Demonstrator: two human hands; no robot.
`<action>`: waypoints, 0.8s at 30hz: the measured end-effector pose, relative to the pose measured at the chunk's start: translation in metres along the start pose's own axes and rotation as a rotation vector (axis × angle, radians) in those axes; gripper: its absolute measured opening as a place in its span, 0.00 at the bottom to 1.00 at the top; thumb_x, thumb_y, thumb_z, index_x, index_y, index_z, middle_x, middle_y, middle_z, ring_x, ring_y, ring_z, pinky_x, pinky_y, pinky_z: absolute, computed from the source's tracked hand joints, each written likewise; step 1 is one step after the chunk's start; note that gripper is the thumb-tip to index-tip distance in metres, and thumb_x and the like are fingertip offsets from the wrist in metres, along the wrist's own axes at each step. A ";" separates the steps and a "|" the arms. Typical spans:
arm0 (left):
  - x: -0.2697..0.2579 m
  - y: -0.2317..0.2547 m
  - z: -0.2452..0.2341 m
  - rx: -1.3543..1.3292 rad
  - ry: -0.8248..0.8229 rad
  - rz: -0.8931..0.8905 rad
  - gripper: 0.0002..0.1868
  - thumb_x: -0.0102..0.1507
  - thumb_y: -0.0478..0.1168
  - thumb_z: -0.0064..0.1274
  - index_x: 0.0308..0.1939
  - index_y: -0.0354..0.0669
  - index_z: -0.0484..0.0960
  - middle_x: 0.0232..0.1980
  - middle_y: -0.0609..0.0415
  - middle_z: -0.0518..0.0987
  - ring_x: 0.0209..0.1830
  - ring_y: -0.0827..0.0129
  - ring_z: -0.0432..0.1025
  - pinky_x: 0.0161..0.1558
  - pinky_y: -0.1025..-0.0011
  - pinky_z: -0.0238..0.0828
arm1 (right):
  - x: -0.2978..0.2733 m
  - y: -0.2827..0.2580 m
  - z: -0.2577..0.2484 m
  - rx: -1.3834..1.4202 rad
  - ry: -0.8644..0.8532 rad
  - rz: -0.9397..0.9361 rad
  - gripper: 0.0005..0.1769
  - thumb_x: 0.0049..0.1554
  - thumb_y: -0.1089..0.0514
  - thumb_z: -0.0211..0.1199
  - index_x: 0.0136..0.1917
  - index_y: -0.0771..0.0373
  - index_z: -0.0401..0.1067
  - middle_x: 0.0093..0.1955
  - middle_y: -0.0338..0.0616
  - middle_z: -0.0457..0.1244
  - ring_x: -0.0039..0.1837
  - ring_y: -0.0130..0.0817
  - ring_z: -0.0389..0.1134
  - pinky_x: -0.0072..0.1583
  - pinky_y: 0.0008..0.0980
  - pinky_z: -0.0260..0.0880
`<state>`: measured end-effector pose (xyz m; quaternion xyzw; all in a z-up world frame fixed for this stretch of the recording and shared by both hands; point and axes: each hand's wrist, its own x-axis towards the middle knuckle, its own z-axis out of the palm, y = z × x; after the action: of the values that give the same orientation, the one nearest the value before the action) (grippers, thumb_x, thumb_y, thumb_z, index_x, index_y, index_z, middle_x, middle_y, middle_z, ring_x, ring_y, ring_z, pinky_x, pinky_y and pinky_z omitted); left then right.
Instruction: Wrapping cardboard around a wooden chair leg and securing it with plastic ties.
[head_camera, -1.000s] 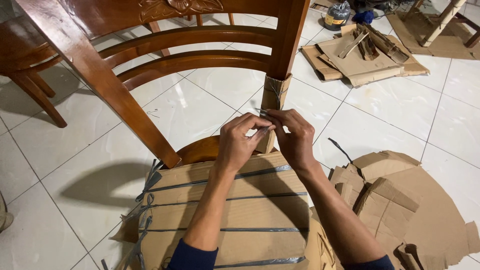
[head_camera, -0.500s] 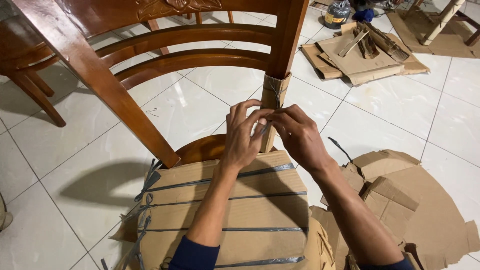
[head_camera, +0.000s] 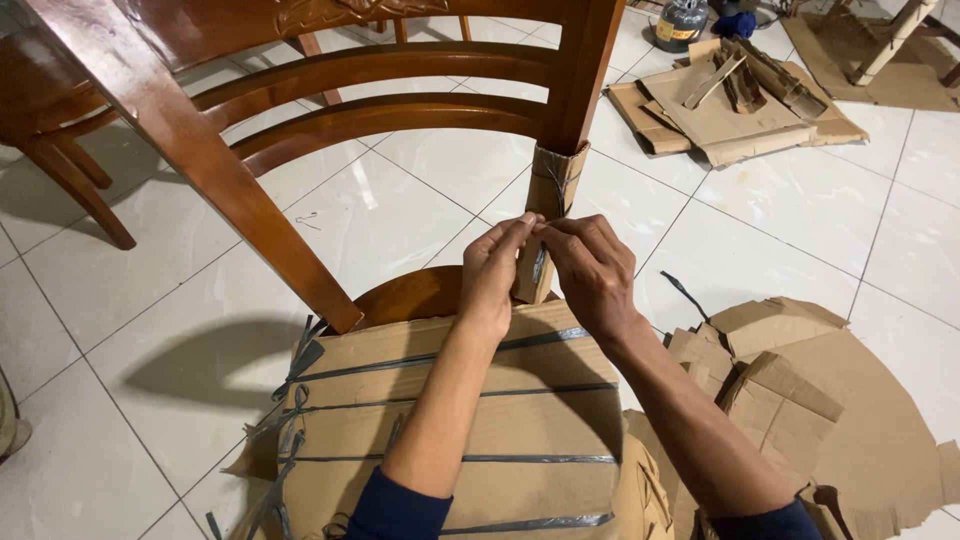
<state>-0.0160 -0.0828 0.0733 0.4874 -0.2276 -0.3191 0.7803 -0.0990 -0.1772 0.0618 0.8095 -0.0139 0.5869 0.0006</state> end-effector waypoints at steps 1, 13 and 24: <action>0.006 -0.009 -0.004 0.000 0.000 -0.003 0.11 0.66 0.49 0.57 0.42 0.49 0.88 0.40 0.60 0.79 0.43 0.76 0.63 0.47 0.71 0.56 | -0.006 0.001 0.003 -0.001 -0.002 0.002 0.08 0.57 0.73 0.68 0.45 0.63 0.80 0.41 0.47 0.69 0.42 0.40 0.70 0.42 0.32 0.72; 0.033 -0.035 -0.013 -0.480 -0.029 0.073 0.03 0.73 0.42 0.46 0.47 0.50 0.73 0.51 0.55 0.83 0.55 0.70 0.77 0.52 0.76 0.71 | -0.006 -0.034 0.007 0.874 0.388 1.058 0.07 0.70 0.57 0.48 0.50 0.60 0.64 0.54 0.47 0.70 0.46 0.25 0.70 0.40 0.18 0.70; 0.069 -0.059 -0.037 -0.615 -0.064 0.121 0.02 0.72 0.38 0.46 0.44 0.48 0.70 0.40 0.55 0.76 0.50 0.65 0.79 0.57 0.67 0.80 | -0.016 0.007 0.027 0.949 0.592 1.224 0.10 0.68 0.56 0.53 0.49 0.65 0.63 0.44 0.49 0.66 0.39 0.25 0.67 0.38 0.24 0.75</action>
<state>0.0404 -0.1283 0.0075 0.2038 -0.1732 -0.3413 0.9011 -0.0786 -0.1844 0.0386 0.3853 -0.2022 0.6157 -0.6569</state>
